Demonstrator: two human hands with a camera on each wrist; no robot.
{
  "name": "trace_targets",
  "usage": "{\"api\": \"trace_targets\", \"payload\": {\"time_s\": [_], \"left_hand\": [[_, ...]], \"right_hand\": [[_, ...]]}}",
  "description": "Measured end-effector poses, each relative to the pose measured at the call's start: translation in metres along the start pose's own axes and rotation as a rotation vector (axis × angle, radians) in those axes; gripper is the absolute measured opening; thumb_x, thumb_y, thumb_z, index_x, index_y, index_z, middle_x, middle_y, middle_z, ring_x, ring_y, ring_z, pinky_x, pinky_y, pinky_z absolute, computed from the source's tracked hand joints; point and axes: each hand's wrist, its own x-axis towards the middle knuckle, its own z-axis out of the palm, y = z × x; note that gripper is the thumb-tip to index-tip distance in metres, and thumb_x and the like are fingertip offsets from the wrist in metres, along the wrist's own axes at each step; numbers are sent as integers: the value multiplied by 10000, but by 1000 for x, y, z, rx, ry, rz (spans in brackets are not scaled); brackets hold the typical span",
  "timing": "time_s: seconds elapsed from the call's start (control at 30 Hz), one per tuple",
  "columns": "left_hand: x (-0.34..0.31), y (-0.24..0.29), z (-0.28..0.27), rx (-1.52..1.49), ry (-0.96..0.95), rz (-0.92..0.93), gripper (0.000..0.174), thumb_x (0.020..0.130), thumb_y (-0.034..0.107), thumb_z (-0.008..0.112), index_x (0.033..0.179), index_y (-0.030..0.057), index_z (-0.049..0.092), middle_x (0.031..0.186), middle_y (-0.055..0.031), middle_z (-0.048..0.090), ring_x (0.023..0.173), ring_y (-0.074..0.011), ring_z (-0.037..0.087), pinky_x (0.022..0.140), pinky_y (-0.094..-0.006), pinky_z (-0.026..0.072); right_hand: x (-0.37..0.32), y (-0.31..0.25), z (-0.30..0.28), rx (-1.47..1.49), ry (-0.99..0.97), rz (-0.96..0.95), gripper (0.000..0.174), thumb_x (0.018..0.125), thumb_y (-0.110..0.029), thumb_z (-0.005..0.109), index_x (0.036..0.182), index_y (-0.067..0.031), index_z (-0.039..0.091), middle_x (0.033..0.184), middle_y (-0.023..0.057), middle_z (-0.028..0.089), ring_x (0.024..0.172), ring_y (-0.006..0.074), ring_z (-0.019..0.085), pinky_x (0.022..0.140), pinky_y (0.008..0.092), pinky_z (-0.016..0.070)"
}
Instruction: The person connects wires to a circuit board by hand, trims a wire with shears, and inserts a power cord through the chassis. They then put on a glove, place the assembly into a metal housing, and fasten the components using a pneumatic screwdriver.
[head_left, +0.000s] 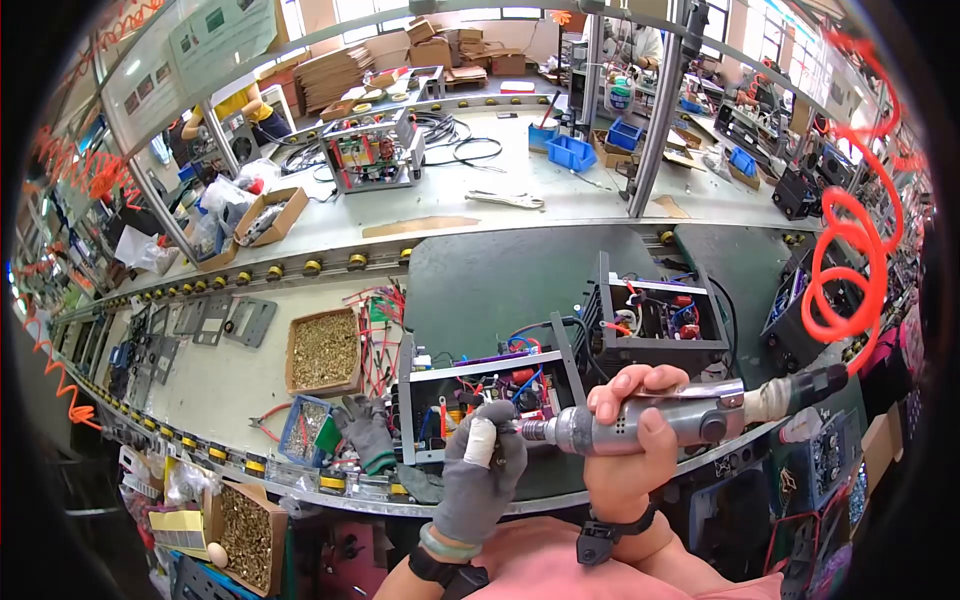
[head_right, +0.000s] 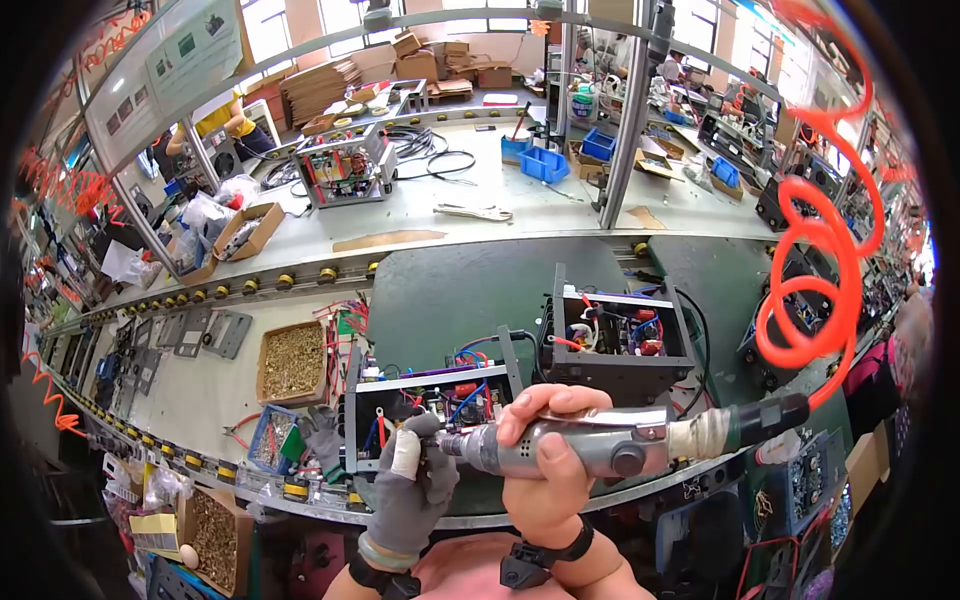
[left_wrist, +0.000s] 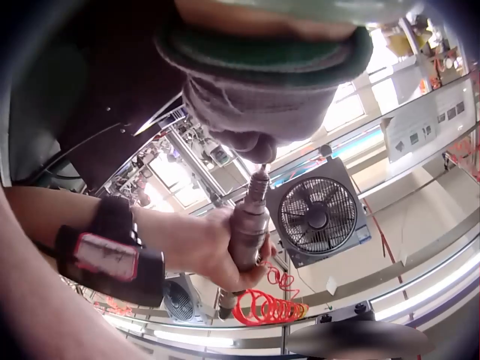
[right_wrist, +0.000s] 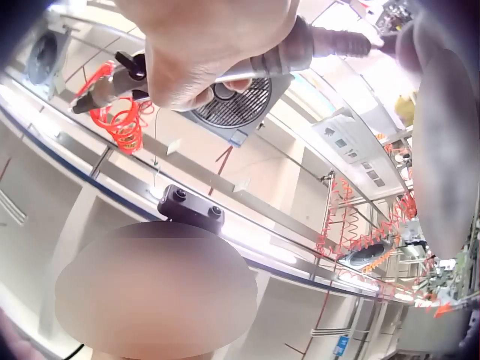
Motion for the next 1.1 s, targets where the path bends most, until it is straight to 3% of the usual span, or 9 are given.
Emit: {"api": "trace_targets", "payload": {"time_s": [0.17,0.27,0.33,0.4,0.5,0.7,0.8,0.87,1.1], "left_hand": [[5,43,-8,118,-141,-349,595,986,556,401,1269,52,543,789,-13,519,594,-89,430,491,-219,323],[6,97,7,712,-12,-122,362,980,341,522,1074,18,656,687,4,529,588,-83,476,546,-246,415],[46,92,-9,1076,-78,354,246,926,217,600,985,-7,682,709,-26,604,668,-100,573,619,-265,476],[73,97,-5,1490,-230,316,219,845,170,691,956,-19,696,808,-70,681,749,-125,628,675,-280,493],[96,89,-6,1724,-345,165,239,851,197,702,956,-19,699,836,-85,696,767,-134,643,672,-282,497],[115,115,-21,1095,-494,-657,247,884,228,688,916,-16,710,759,-20,670,709,-82,591,645,-245,476],[115,109,-9,2018,-791,-346,295,852,314,654,941,40,716,776,-96,690,765,-244,673,715,-375,514],[93,99,19,2326,-638,-165,293,865,356,601,939,97,718,825,-145,690,826,-318,677,752,-430,518],[47,103,-30,2036,-382,203,380,769,416,733,999,115,703,783,-111,685,770,-306,680,682,-406,525]], "right_hand": [[24,-13,-8,37,-104,-30,345,801,-211,630,1076,-84,464,906,80,522,628,145,511,697,350,439],[35,-25,-11,33,-120,-112,329,811,-173,603,1099,-74,479,897,53,497,636,122,504,694,323,420],[36,-27,-14,-4,-131,-165,341,804,-171,608,1103,-70,477,903,57,495,645,123,510,702,322,418],[31,-25,-14,-22,-125,-149,345,797,-174,615,1094,-71,473,896,61,495,639,130,513,696,325,420],[24,-23,-19,0,-166,-64,366,783,-156,662,1074,-82,453,890,96,544,641,165,537,707,365,456],[23,-29,-23,-79,-145,-53,344,783,-163,626,1067,-77,453,897,84,511,640,150,518,704,350,445],[25,-19,-19,-20,-215,-14,333,808,-130,637,1081,-72,455,918,115,539,666,164,533,729,368,466],[25,-9,-13,-9,-269,14,326,815,-118,636,1082,-69,456,914,122,546,671,167,537,719,361,466],[36,9,-20,-3,-275,55,293,825,-71,612,1077,-53,465,919,136,551,683,163,534,706,338,480]]}}
